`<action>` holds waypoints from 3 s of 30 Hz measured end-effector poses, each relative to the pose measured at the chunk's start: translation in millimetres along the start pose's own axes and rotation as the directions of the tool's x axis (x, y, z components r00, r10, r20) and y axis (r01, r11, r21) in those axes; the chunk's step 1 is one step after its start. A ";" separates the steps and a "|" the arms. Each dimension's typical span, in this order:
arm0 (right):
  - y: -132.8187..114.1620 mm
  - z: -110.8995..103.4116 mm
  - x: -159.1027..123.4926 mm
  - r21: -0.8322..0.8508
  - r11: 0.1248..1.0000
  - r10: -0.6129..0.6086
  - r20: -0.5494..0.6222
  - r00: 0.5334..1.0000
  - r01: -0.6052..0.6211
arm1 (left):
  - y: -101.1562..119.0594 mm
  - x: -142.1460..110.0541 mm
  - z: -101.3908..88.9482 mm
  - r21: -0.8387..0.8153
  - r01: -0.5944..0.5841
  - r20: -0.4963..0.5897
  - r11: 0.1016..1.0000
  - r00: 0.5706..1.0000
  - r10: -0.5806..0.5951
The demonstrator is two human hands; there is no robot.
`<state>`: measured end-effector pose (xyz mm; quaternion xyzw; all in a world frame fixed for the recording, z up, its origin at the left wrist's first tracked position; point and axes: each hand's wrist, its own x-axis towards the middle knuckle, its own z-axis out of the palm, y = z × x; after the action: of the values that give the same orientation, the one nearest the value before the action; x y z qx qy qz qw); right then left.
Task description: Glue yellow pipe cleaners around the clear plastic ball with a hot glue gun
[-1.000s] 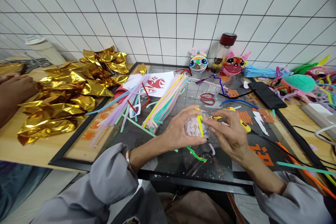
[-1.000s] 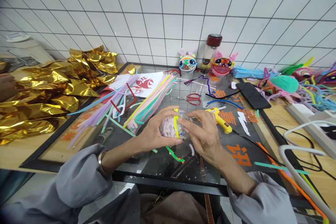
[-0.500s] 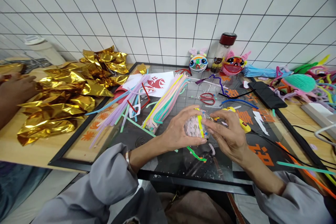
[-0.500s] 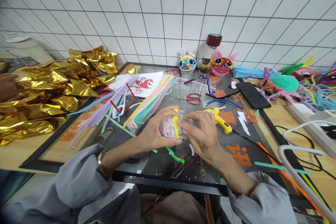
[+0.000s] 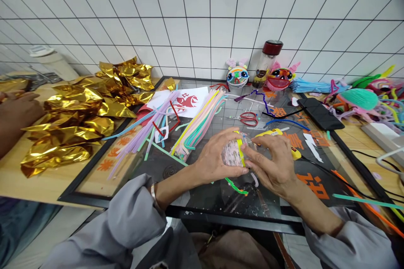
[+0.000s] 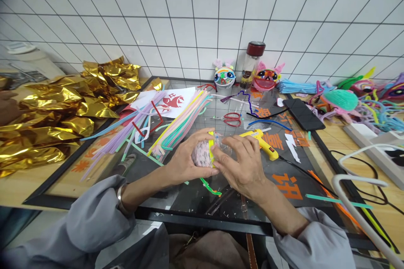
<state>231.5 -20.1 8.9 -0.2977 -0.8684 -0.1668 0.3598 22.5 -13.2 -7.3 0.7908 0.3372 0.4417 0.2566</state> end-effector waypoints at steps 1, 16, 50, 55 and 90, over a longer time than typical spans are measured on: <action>-0.1 0.0 -0.2 -0.007 1.000 -0.004 0.003 1.000 0.004 | -0.2 -0.4 0.9 -0.003 0.021 -0.011 1.000 1.000 -0.021; -0.6 1.4 2.0 0.038 0.998 -0.039 -0.025 0.999 0.040 | 3.1 1.0 -0.5 0.016 0.097 0.024 0.995 0.995 -0.098; -0.1 3.2 -0.9 0.054 0.998 -0.014 -0.020 1.000 0.015 | -0.2 -0.2 -1.9 0.005 -0.001 0.016 1.000 1.000 0.001; -0.3 3.3 -0.9 0.056 0.998 -0.014 -0.021 1.000 0.015 | -0.4 0.9 -3.3 0.026 -0.056 0.020 0.998 0.998 0.055; 0.6 3.0 -0.8 0.048 0.999 0.019 0.007 1.000 -0.020 | -10.6 -1.5 0.1 0.140 -0.228 0.096 0.964 0.972 0.216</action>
<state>230.7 -18.4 6.3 -0.2981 -0.8704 -0.1414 0.3656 18.8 -7.5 -15.6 0.8577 0.2682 0.4089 0.1587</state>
